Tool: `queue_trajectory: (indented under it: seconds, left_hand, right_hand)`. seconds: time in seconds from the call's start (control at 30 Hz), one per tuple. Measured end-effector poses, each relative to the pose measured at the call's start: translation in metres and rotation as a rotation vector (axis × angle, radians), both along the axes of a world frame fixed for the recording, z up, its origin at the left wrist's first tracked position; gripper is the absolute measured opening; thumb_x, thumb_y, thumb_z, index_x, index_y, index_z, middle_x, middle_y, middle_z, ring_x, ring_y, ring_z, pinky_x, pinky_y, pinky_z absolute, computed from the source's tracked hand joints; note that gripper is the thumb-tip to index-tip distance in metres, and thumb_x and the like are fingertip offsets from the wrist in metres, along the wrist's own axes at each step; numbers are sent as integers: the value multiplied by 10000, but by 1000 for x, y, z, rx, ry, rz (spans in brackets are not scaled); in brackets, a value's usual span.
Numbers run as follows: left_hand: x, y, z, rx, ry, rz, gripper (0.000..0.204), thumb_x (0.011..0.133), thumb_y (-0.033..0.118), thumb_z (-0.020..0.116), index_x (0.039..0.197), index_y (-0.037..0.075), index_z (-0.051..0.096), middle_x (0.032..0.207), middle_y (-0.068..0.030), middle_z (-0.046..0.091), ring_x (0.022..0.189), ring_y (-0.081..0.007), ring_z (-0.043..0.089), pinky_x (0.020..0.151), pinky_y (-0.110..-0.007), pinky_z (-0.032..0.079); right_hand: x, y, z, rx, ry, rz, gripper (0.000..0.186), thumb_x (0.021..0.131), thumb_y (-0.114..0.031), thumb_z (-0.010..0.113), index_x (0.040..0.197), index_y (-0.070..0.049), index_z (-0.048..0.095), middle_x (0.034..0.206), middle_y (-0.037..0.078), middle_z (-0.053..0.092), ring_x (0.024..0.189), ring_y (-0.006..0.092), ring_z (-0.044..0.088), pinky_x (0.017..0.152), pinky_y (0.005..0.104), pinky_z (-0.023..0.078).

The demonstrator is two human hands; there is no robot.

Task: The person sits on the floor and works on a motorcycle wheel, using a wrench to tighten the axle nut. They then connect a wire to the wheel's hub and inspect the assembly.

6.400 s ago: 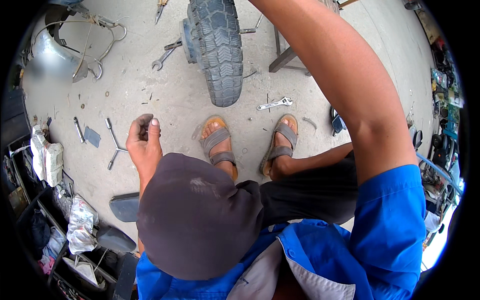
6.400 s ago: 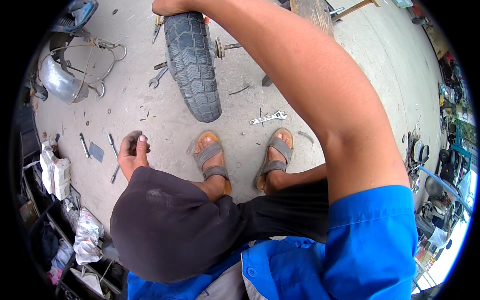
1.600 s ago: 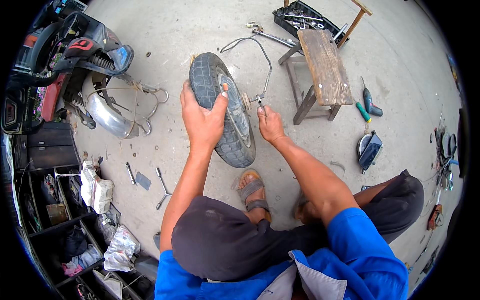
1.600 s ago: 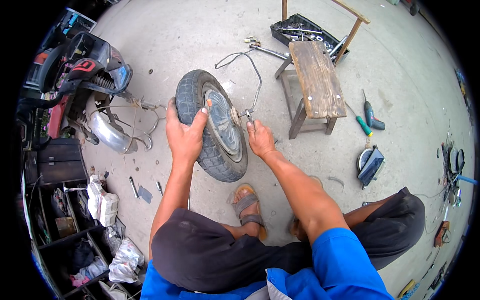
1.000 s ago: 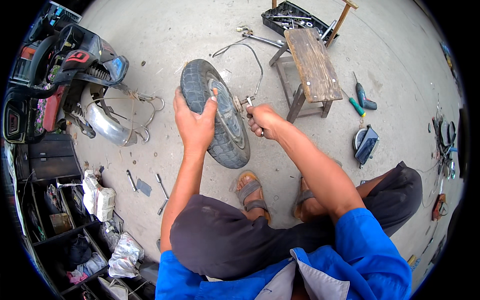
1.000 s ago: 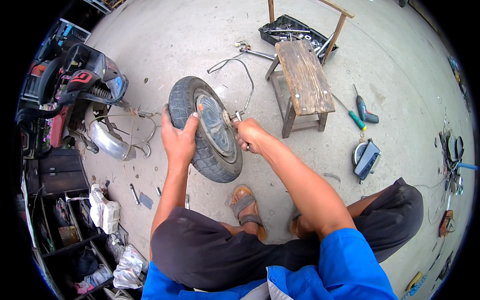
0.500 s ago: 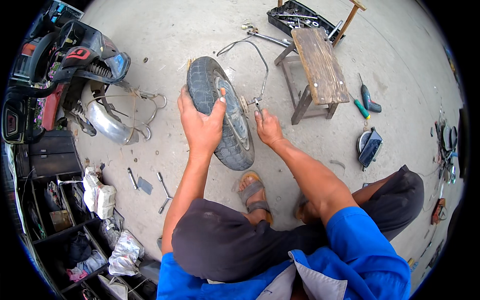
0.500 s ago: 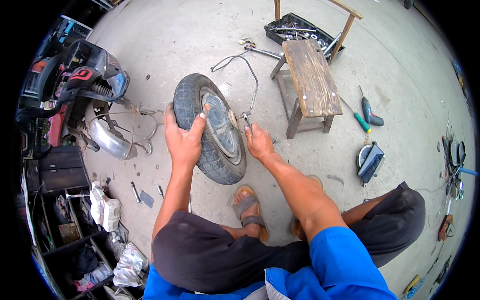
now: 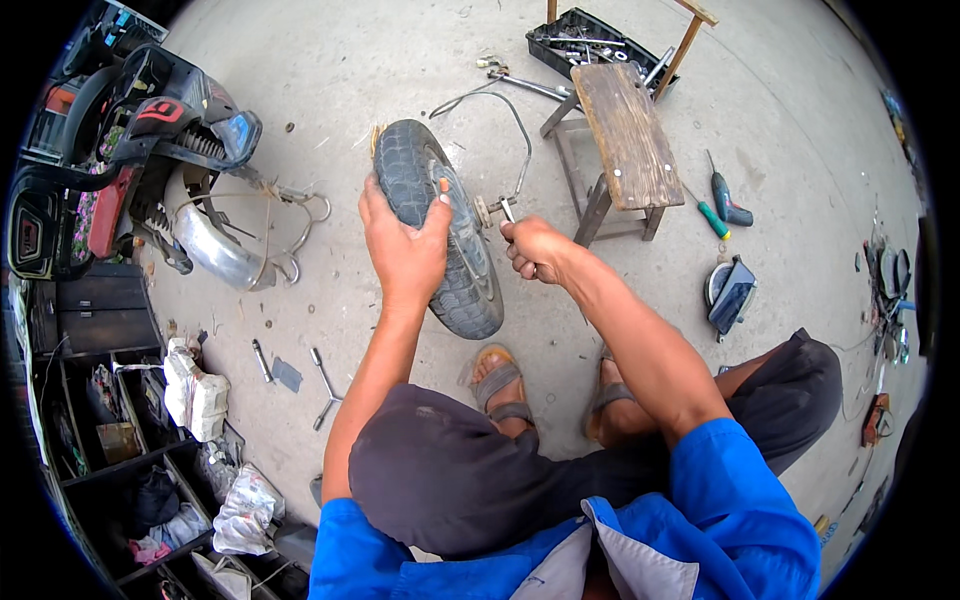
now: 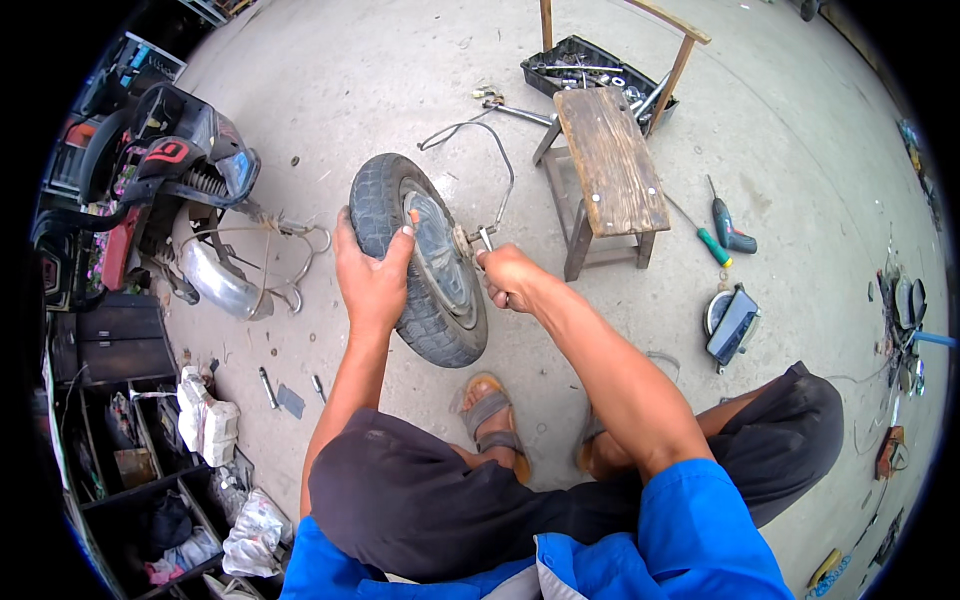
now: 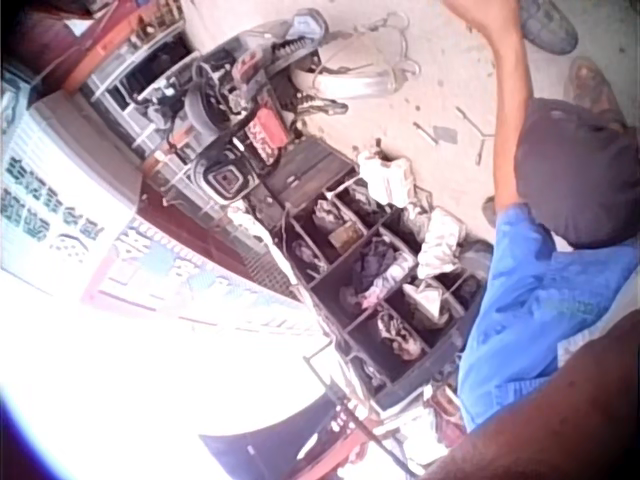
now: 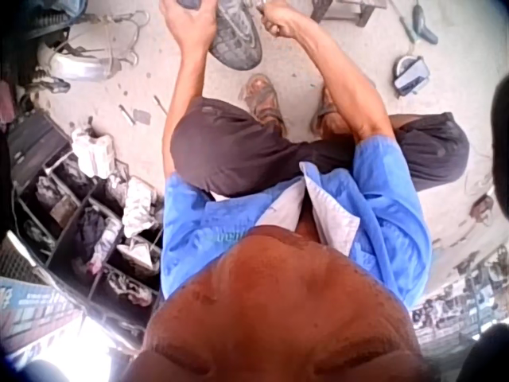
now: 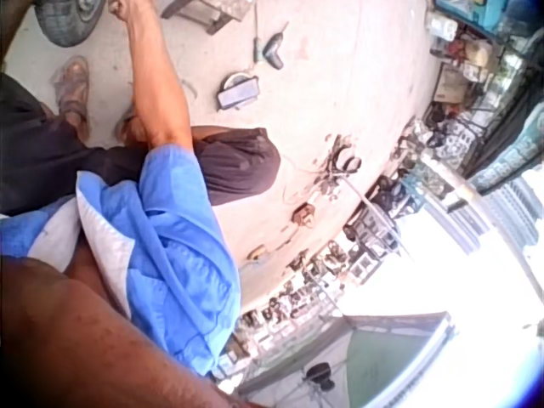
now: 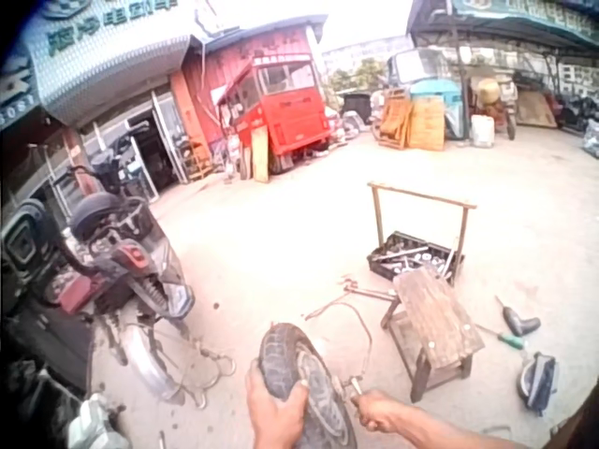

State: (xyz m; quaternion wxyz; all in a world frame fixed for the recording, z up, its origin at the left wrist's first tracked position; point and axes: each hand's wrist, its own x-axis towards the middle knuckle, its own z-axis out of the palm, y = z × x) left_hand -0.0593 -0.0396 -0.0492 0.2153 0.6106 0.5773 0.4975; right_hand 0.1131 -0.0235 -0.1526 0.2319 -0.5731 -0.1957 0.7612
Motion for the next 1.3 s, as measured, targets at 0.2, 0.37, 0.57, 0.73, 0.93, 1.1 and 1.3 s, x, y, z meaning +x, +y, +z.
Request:
queue_trajectory:
  seconds: [0.2,0.37,0.57,0.73,0.93,1.1,1.3]
  left_hand:
    - [-1,-1,6,-23,-67,-20,747,824,107,735,1393,-181,346,1261,-239,476,1156,-314,568,1001,-387,452]
    - [-3,-2,6,-17,87,5,769,822,92,737,1393,-209,318,1280,-242,454,1190,-307,547,1012,-384,443]
    - [15,1,11,6,-70,-73,766,833,60,724,1402,-217,291,1296,-231,432,1124,-277,597,948,-357,499]
    - [16,4,13,-28,-37,-34,766,831,61,730,1407,-207,302,1292,-230,434,1119,-283,603,938,-359,511]
    - [14,6,6,-14,11,-21,768,832,61,733,1411,-201,303,1292,-227,437,1132,-286,594,942,-357,513]
    - [14,3,8,-8,-24,-6,769,837,78,734,1409,-204,303,1294,-223,443,1139,-283,589,956,-359,505]
    - [3,7,4,-5,-2,5,759,821,95,741,1401,-184,340,1270,-219,467,1126,-286,588,973,-367,483]
  right_hand:
    - [-15,-22,-30,619,-720,130,424,1021,-321,507,858,67,557,726,278,634,585,443,613,558,539,450]
    - [-15,-34,-51,846,-780,42,406,1013,-312,515,856,59,566,754,322,617,756,539,599,690,595,452]
    - [-14,-27,-100,909,-837,-31,362,1024,-323,508,907,16,554,763,306,625,785,541,590,714,614,436]
    - [1,-33,-83,821,-790,108,363,1025,-316,504,922,29,556,819,327,628,836,547,587,746,615,431]
    - [37,-66,-103,639,-938,312,358,996,-319,521,1006,25,615,909,300,667,895,496,636,792,578,484]
    - [75,-88,-115,560,-1097,471,346,977,-317,534,1030,4,652,974,265,694,931,442,667,827,544,520]
    - [112,-99,-119,529,-1199,653,323,911,-316,593,1022,-26,683,978,236,704,955,421,679,860,515,538]
